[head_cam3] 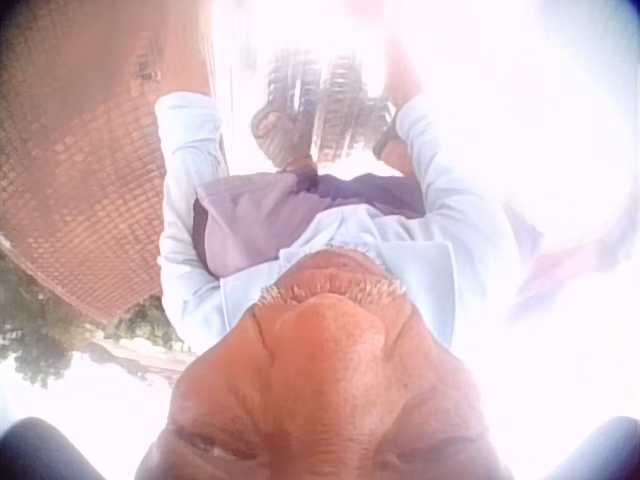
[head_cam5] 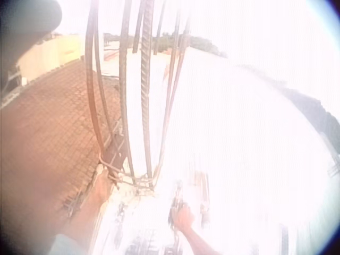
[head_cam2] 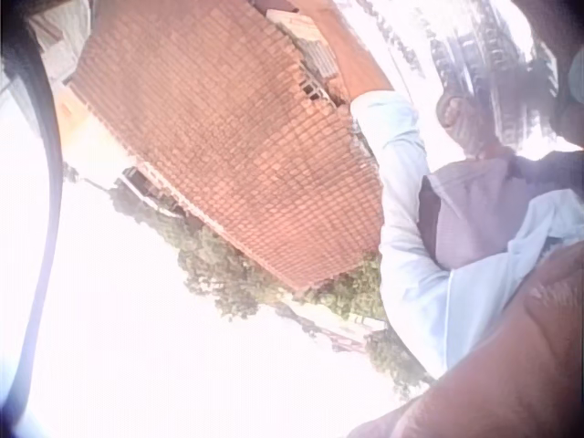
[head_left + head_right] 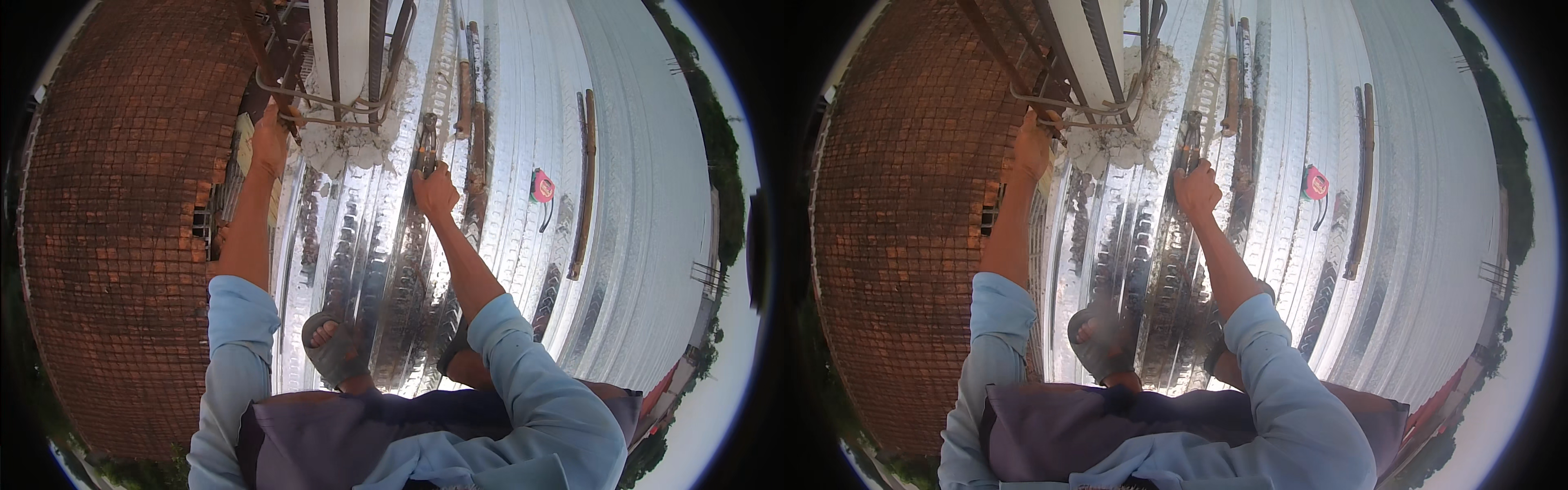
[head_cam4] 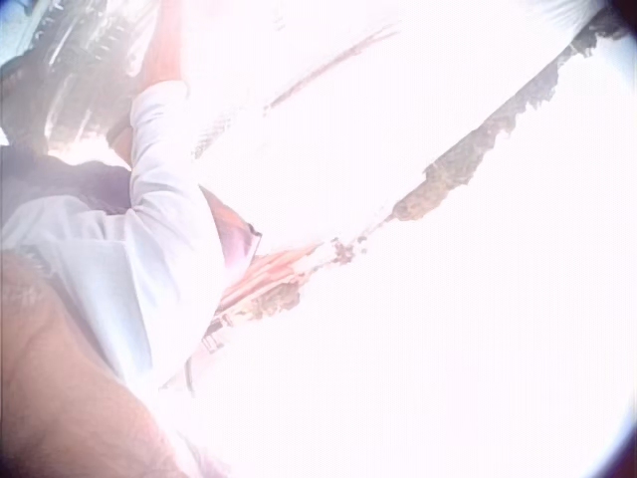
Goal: The person works on a corrugated metal roof, using pliers and a hammer to adjust and secure metal supports and fasteners. They repeatedly reposition their hands and tools to tighten connections and align components along the roof structure.
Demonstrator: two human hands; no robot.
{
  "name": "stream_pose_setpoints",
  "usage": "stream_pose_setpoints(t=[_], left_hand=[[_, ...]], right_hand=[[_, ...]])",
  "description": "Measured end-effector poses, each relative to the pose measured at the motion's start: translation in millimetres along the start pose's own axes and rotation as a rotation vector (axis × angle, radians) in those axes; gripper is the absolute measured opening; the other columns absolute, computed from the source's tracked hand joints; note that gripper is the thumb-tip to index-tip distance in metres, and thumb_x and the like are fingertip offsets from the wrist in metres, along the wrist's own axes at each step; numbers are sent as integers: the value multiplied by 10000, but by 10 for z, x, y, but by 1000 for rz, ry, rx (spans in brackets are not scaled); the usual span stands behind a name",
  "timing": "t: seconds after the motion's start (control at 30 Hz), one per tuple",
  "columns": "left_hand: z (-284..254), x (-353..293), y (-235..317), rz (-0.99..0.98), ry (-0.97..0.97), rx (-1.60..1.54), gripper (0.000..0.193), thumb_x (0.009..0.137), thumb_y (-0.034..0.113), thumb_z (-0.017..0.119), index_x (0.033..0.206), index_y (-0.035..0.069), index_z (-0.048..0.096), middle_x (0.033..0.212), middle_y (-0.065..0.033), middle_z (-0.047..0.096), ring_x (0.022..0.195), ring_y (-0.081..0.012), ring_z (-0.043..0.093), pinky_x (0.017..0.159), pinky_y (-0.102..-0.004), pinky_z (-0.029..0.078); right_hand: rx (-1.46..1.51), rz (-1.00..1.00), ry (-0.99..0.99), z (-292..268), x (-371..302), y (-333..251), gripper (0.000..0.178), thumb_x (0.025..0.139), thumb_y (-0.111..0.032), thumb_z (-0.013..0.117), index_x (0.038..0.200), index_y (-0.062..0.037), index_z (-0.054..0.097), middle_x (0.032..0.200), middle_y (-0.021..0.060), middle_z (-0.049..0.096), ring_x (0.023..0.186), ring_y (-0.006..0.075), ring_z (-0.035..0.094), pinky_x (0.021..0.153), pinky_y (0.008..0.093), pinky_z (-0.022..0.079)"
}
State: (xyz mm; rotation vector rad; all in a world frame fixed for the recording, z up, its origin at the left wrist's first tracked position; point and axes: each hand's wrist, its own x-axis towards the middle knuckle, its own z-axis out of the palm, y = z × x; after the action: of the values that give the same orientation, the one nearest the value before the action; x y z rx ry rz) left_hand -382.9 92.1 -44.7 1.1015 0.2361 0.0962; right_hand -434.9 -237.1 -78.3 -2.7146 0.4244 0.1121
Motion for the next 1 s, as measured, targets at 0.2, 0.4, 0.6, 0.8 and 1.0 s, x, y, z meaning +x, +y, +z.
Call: stream_pose_setpoints(t=[0.2, 0.4, 0.6, 0.8, 1.0], left_hand=[[7, 1, 63, -50, 6, 38, 446, 1034, 406, 420, 1128, 15, 613, 935, -92, 637, 877, -217, 627, 862, -363, 453], [-11, 79, 80, -120, -38, 52, 345, 1055, 323, 368, 1072, 57, 588, 926, -74, 606, 940, -209, 585, 871, -380, 423], [80, 11, 147, -20, -94, 294, 428, 1040, 390, 371, 1036, 29, 602, 912, -95, 632, 893, -217, 600, 869, -384, 438], [-51, -5, 232, -109, -110, 217, 456, 1030, 401, 362, 1021, 25, 619, 885, -109, 642, 872, -220, 600, 868, -383, 436], [24, 22, 183, -66, -113, 111, 503, 1019, 478, 454, 973, 21, 658, 841, -84, 653, 805, -192, 625, 804, -364, 455]], right_hand=[[-56, 71, -117, -91, 109, -66, 539, 732, -351, 724, 1103, 23, 608, 919, 236, 718, 874, 399, 711, 791, 463, 554], [-165, -89, 87, 70, 93, 76, 415, 801, -273, 659, 1062, 28, 544, 980, 222, 678, 846, 403, 694, 740, 502, 539], [56, -40, 57, 29, 128, 249, 452, 852, -262, 626, 1147, 48, 481, 988, 233, 670, 810, 394, 684, 757, 485, 521], [358, -198, 74, -735, -535, -273, 395, 836, -169, 683, 1144, 43, 557, 838, 126, 665, 778, 232, 656, 734, 388, 501], [686, -151, -721, -867, -986, -881, 194, 954, -201, 627, 900, -15, 625, 734, 38, 608, 707, 128, 536, 686, 307, 425]])
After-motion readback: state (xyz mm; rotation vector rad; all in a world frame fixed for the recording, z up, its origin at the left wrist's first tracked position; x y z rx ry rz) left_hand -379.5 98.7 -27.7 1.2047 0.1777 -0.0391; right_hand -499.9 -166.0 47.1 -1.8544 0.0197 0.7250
